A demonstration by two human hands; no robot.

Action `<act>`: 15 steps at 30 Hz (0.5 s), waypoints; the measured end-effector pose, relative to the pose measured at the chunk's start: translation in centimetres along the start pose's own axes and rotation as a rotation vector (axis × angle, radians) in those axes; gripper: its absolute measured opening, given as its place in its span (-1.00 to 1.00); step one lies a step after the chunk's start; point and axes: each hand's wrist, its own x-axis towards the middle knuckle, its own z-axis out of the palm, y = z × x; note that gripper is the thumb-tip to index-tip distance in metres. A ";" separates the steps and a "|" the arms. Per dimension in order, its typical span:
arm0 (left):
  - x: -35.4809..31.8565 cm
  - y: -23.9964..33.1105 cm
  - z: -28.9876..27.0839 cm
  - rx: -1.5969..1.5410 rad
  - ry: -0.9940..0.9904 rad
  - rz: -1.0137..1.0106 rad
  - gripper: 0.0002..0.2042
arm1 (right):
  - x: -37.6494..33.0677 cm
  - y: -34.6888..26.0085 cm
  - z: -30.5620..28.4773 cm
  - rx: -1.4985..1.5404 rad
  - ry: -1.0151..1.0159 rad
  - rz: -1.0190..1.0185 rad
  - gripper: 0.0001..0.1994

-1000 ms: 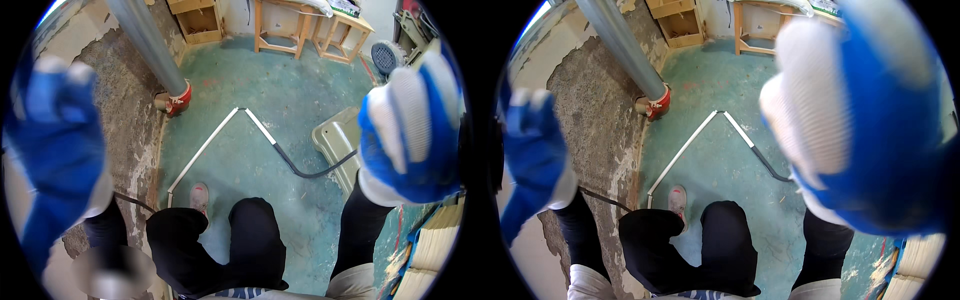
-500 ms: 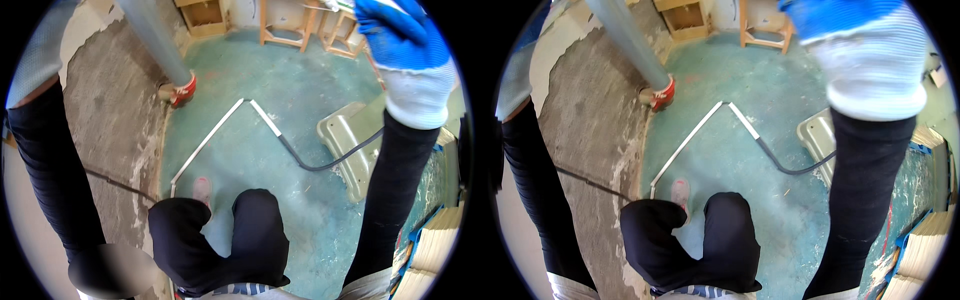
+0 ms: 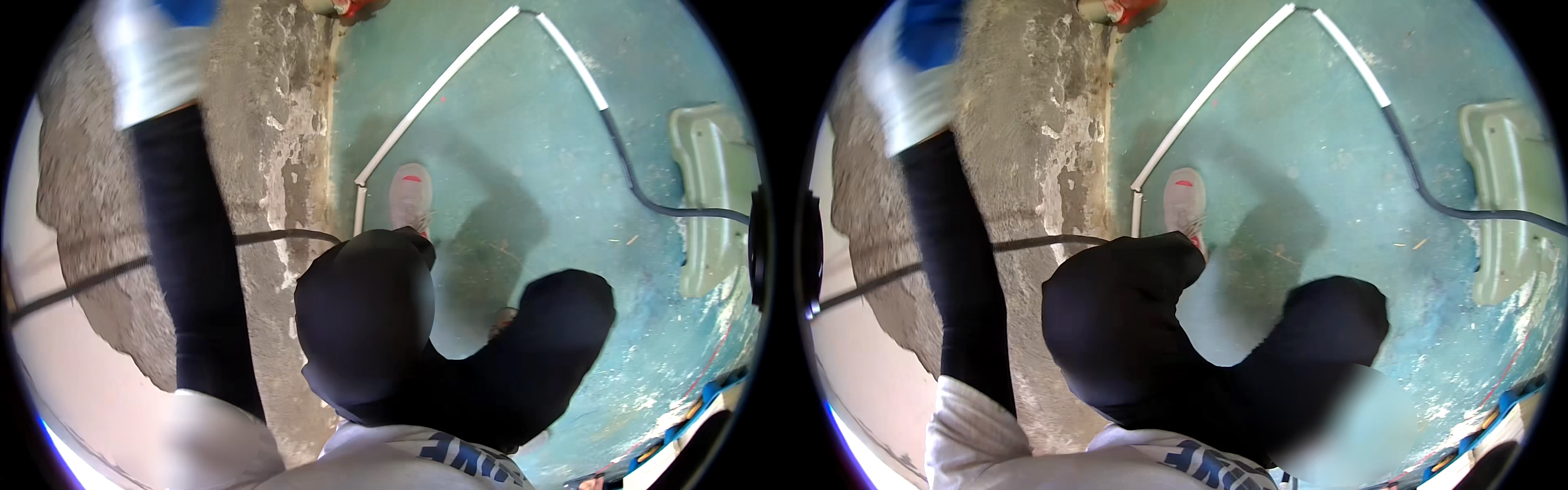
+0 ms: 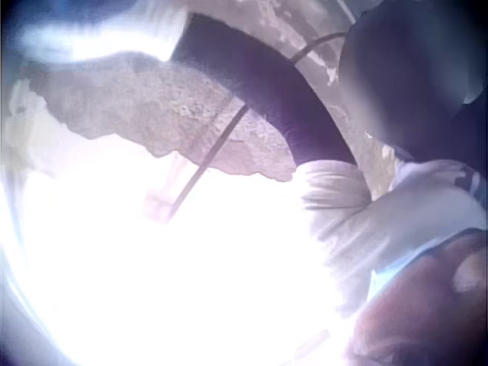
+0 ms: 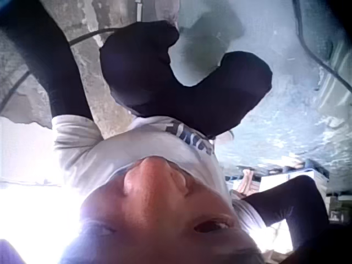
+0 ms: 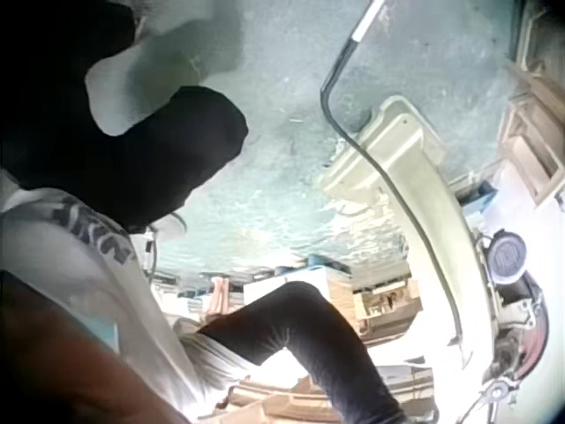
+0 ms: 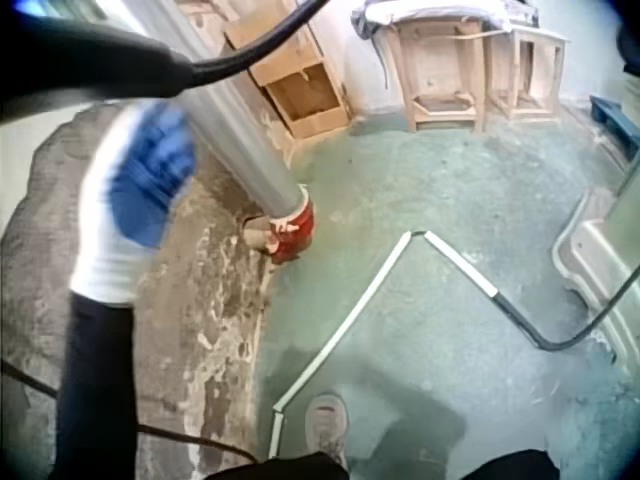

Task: The person places a wooden board onto a machine to insert rivets, سپس pours a bag of metal rivets into the machine's hopper and picks up stray rivets from the floor.

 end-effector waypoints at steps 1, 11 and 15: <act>-0.7 -6.9 1.2 0.053 0.038 -0.103 -0.55 | -0.9 1.7 -0.2 0.001 0.039 0.053 -0.46; -9.4 -43.4 5.2 1.346 -0.678 -0.203 -0.79 | 1.9 10.4 2.6 -0.058 0.210 0.255 -0.51; -9.1 -47.8 4.9 1.411 -0.854 -0.008 -0.82 | 5.1 11.3 4.9 -0.083 0.204 0.249 -0.52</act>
